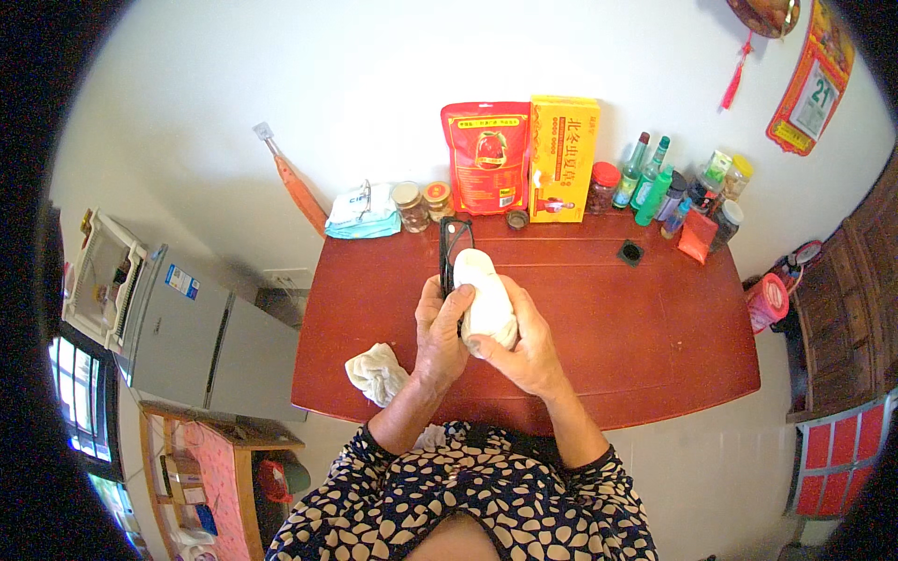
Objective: The person wipes a glass jar with a white cloth, then cleans two pairs of eyeglasses with the same cloth. Finally, they wipe the exterior of a white package labeled CIEC.
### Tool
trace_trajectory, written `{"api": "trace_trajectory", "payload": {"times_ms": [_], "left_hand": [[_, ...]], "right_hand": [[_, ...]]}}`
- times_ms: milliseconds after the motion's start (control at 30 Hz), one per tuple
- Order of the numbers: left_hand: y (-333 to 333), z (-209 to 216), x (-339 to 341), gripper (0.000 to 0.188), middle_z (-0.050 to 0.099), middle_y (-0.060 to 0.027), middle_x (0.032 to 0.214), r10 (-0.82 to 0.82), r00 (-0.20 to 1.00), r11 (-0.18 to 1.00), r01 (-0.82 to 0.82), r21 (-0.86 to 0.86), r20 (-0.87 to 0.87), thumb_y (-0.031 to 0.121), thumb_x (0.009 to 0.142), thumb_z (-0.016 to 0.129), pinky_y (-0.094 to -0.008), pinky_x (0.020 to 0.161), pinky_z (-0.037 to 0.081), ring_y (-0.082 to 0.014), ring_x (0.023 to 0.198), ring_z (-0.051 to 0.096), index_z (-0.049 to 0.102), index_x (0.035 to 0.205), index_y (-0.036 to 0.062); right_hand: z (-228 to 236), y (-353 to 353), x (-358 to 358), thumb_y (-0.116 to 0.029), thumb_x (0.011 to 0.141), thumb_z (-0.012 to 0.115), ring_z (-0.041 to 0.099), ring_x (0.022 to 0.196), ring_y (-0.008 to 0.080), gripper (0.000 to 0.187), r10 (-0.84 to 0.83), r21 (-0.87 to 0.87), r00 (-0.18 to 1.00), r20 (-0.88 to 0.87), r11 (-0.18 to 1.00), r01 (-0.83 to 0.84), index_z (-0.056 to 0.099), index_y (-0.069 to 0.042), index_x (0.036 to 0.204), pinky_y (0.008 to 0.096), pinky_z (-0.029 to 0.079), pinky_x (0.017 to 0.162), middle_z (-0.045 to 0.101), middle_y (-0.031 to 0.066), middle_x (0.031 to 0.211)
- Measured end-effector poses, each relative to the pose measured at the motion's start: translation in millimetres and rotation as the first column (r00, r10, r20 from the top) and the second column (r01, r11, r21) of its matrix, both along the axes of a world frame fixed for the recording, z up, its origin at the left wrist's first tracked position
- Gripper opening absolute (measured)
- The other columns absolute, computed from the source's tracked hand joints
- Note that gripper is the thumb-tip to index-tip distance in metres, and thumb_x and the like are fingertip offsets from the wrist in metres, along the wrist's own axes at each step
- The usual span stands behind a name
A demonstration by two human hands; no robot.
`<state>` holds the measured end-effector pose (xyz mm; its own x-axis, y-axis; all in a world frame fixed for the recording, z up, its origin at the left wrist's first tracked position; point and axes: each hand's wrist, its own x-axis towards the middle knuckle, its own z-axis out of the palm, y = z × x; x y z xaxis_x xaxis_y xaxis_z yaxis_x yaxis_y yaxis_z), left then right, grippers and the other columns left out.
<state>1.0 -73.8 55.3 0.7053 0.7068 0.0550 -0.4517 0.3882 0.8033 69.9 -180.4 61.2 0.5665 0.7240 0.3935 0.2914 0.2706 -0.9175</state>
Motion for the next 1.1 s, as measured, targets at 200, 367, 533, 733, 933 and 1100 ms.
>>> {"api": "trace_trajectory", "payload": {"times_ms": [200,367,533,733,933,1100], "left_hand": [[2,-3,0,0.022,0.06,-0.0036,0.097,-0.135,0.987,0.988,0.141,-0.069,0.086,0.009,0.09,0.062,-0.0252,0.074,0.052,-0.0082,0.085,0.059,0.048,0.107,0.0047],[7,-2,1,0.039,0.035,0.0041,0.065,-0.309,0.925,0.922,0.349,-0.17,0.223,0.041,0.099,0.04,-0.0256,0.051,0.031,-0.0082,0.056,0.034,0.051,0.11,0.0056],[5,-3,-2,0.042,0.028,0.0052,0.058,-0.386,0.891,0.883,0.432,-0.184,0.238,0.039,0.103,0.034,-0.0261,0.047,0.027,-0.0086,0.051,0.028,0.054,0.113,0.0039],[-3,6,-3,0.033,0.029,0.0053,0.058,-0.378,0.902,0.908,0.405,-0.105,0.208,0.029,0.103,0.037,-0.0259,0.043,0.026,-0.0079,0.047,0.027,0.053,0.115,0.0026],[-4,10,-4,0.023,0.029,0.0076,0.058,-0.188,0.982,0.955,0.175,-0.238,-0.032,0.029,0.102,0.041,-0.0213,0.042,0.026,-0.0042,0.046,0.025,0.052,0.111,0.0102],[-2,8,-6,0.024,0.03,0.0063,0.057,-0.298,0.954,0.935,0.299,-0.193,0.033,0.028,0.103,0.04,-0.0216,0.042,0.027,-0.0054,0.047,0.027,0.051,0.114,0.0106]], "right_hand": [[1,4,4,-0.005,0.063,0.079,0.049,0.119,0.0272,0.069,-0.334,0.169,0.734,0.592,0.941,0.292,0.045,-0.004,0.124,0.0389,0.043,0.097,0.045,0.0194,0.128],[-15,-5,12,0.005,0.077,0.067,0.06,0.107,0.024,0.059,-0.292,0.23,0.947,0.132,0.939,0.257,0.043,0.001,0.131,0.035,0.054,0.083,0.057,0.0183,0.12],[20,5,28,0.008,0.08,0.063,0.06,0.104,0.0236,0.046,-0.291,0.36,0.957,0.009,0.894,0.268,0.052,0.003,0.125,0.037,0.055,0.085,0.056,0.0146,0.118],[43,15,29,0.003,0.068,0.071,0.055,0.098,0.0313,0.048,-0.415,0.276,0.707,0.573,0.91,0.311,0.061,-0.002,0.115,0.0372,0.047,0.085,0.058,0.0137,0.118],[48,2,14,0.0,0.071,0.069,0.055,0.095,0.0283,0.041,-0.152,0.117,0.711,0.686,0.988,0.098,0.065,-0.004,0.112,0.0354,0.047,0.084,0.058,0.0108,0.12],[48,3,21,-0.001,0.07,0.068,0.055,0.096,0.0286,0.042,-0.227,0.151,0.657,0.719,0.974,0.171,0.066,-0.005,0.112,0.0361,0.047,0.084,0.058,0.0098,0.121]]}}
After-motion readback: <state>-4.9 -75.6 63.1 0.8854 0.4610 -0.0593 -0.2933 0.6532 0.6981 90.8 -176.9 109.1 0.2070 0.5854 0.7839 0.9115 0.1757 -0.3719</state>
